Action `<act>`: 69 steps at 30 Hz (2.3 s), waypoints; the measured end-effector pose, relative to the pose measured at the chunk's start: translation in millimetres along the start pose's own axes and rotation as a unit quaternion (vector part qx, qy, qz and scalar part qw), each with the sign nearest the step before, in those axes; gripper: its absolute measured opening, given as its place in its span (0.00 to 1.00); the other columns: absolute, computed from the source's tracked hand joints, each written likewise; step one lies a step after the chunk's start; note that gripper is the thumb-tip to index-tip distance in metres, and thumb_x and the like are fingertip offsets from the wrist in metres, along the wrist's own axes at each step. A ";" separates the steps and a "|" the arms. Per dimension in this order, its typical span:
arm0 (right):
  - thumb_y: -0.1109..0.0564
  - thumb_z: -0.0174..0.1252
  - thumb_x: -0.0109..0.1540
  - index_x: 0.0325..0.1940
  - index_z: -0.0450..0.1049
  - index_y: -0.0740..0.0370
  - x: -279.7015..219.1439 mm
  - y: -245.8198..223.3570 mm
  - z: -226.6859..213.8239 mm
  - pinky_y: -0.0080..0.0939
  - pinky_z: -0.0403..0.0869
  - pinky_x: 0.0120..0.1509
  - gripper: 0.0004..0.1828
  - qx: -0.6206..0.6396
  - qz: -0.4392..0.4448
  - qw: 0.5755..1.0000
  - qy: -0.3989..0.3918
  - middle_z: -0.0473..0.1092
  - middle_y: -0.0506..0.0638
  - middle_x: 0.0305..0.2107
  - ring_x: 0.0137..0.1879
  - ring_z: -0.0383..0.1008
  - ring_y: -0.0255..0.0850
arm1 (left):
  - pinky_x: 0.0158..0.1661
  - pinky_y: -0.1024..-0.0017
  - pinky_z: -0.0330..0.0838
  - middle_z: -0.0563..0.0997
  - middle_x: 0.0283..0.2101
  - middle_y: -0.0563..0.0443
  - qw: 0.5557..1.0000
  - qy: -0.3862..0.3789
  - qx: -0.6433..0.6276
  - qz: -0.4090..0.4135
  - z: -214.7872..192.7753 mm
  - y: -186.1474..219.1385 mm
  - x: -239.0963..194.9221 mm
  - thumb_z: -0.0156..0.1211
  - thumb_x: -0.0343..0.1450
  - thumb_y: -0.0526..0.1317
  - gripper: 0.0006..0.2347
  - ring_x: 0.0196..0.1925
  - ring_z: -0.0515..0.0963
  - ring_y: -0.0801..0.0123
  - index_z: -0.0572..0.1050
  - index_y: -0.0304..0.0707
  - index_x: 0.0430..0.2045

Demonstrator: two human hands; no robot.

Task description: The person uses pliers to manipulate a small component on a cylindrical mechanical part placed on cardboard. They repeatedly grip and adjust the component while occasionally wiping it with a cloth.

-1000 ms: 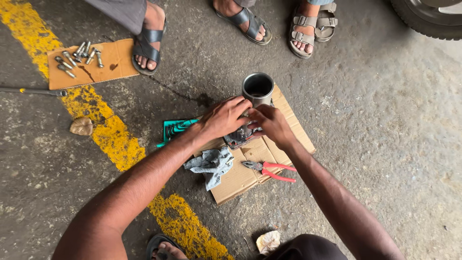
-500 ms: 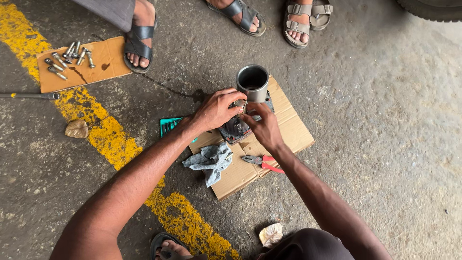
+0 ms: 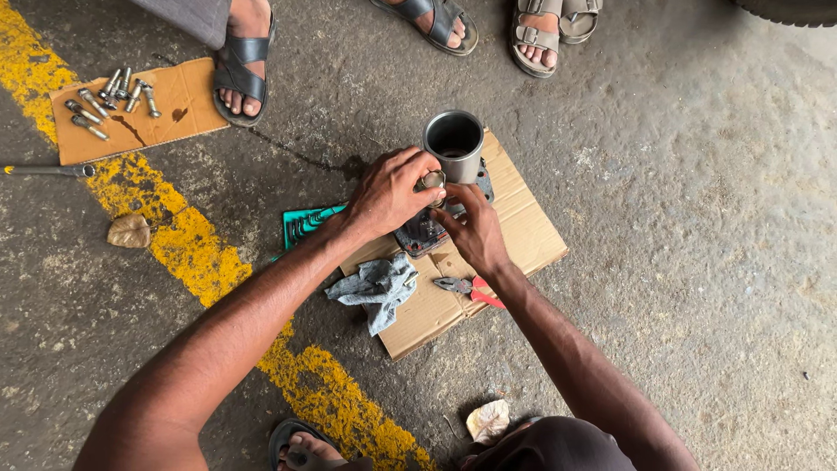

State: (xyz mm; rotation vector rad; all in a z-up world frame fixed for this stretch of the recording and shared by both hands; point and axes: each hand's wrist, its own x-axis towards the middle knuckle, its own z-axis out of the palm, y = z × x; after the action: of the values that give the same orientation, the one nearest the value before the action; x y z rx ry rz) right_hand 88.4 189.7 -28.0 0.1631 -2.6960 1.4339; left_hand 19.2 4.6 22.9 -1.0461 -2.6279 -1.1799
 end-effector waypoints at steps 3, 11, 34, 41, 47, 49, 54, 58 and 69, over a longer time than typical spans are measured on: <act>0.54 0.64 0.64 0.59 0.69 0.62 0.2 -6.6 -0.7 0.45 0.79 0.47 0.22 -0.024 0.024 0.999 -0.004 0.70 0.57 0.52 0.44 0.78 0.48 | 0.47 0.56 0.70 0.78 0.37 0.49 0.993 0.029 0.076 0.087 4.5 7.6 -4.5 0.71 0.67 0.42 0.13 0.42 0.79 0.58 0.73 0.37 0.36; 0.55 0.65 0.64 0.58 0.67 0.67 -3.2 -20.7 -3.9 0.46 0.80 0.46 0.23 -0.092 -0.035 0.994 0.047 0.73 0.60 0.44 0.43 0.79 0.48 | 0.47 0.58 0.76 0.81 0.39 0.46 0.998 -0.021 -0.021 0.058 1.6 14.0 -13.8 0.57 0.74 0.36 0.09 0.43 0.83 0.57 0.72 0.35 0.46; 0.54 0.65 0.65 0.51 0.66 0.68 -18.0 -23.8 11.4 0.36 0.78 0.41 0.20 0.102 0.087 0.980 0.150 0.78 0.57 0.37 0.40 0.79 0.35 | 0.30 0.70 0.68 0.78 0.26 0.50 0.929 -0.014 -0.267 -0.258 75.8 -66.2 -12.5 0.62 0.69 0.54 0.19 0.29 0.75 0.73 0.83 0.35 0.38; 0.51 0.66 0.65 0.52 0.65 0.67 -13.7 -26.9 4.9 0.37 0.80 0.41 0.23 0.048 0.110 0.987 0.107 0.80 0.55 0.36 0.38 0.81 0.36 | 0.34 0.75 0.70 0.82 0.29 0.54 0.910 0.006 -0.325 -0.257 72.8 -62.0 -11.7 0.62 0.68 0.52 0.17 0.33 0.77 0.77 0.83 0.35 0.36; 0.48 0.68 0.63 0.51 0.69 0.70 1.5 -31.3 -5.4 0.36 0.79 0.44 0.25 0.074 0.085 0.988 0.108 0.79 0.55 0.36 0.40 0.79 0.34 | 0.32 0.74 0.67 0.81 0.30 0.54 0.897 -0.006 -0.329 -0.296 68.3 -64.2 -14.8 0.61 0.69 0.53 0.18 0.32 0.75 0.75 0.83 0.34 0.37; 0.47 0.69 0.62 0.50 0.70 0.71 6.4 -32.3 -7.4 0.37 0.78 0.44 0.26 0.050 0.095 0.989 0.101 0.80 0.56 0.35 0.40 0.78 0.34 | 0.33 0.72 0.67 0.79 0.31 0.49 0.903 0.009 -0.332 -0.272 71.3 -62.9 -12.8 0.60 0.71 0.54 0.20 0.34 0.75 0.73 0.83 0.32 0.38; 0.47 0.68 0.64 0.50 0.71 0.71 10.2 -27.9 -10.5 0.37 0.78 0.47 0.24 0.086 0.113 0.984 0.106 0.79 0.58 0.37 0.42 0.77 0.37 | 0.42 0.71 0.77 0.83 0.41 0.48 0.930 0.046 -0.308 -0.194 61.8 -61.5 -20.6 0.63 0.70 0.55 0.23 0.43 0.82 0.70 0.78 0.32 0.44; 0.50 0.65 0.65 0.52 0.69 0.70 3.6 -15.8 -15.5 0.39 0.82 0.50 0.22 0.185 0.133 0.968 0.100 0.77 0.57 0.41 0.44 0.80 0.39 | 0.44 0.66 0.78 0.82 0.43 0.45 0.973 0.064 -0.222 -0.029 43.0 -51.1 -27.1 0.67 0.71 0.45 0.14 0.45 0.84 0.62 0.79 0.34 0.43; 0.50 0.62 0.68 0.54 0.66 0.70 -12.0 5.8 -20.0 0.42 0.82 0.53 0.21 0.260 0.116 0.951 0.121 0.75 0.56 0.44 0.48 0.79 0.40 | 0.36 0.61 0.75 0.82 0.34 0.46 0.990 -0.019 -0.140 0.029 17.3 -17.0 -13.0 0.66 0.72 0.41 0.09 0.35 0.83 0.59 0.77 0.34 0.36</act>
State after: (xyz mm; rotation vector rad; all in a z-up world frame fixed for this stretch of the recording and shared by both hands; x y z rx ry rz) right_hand 99.9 210.2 -23.1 -0.2901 -2.1464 2.0545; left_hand 22.0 1.2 -4.3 -1.1898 -2.4893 -1.5623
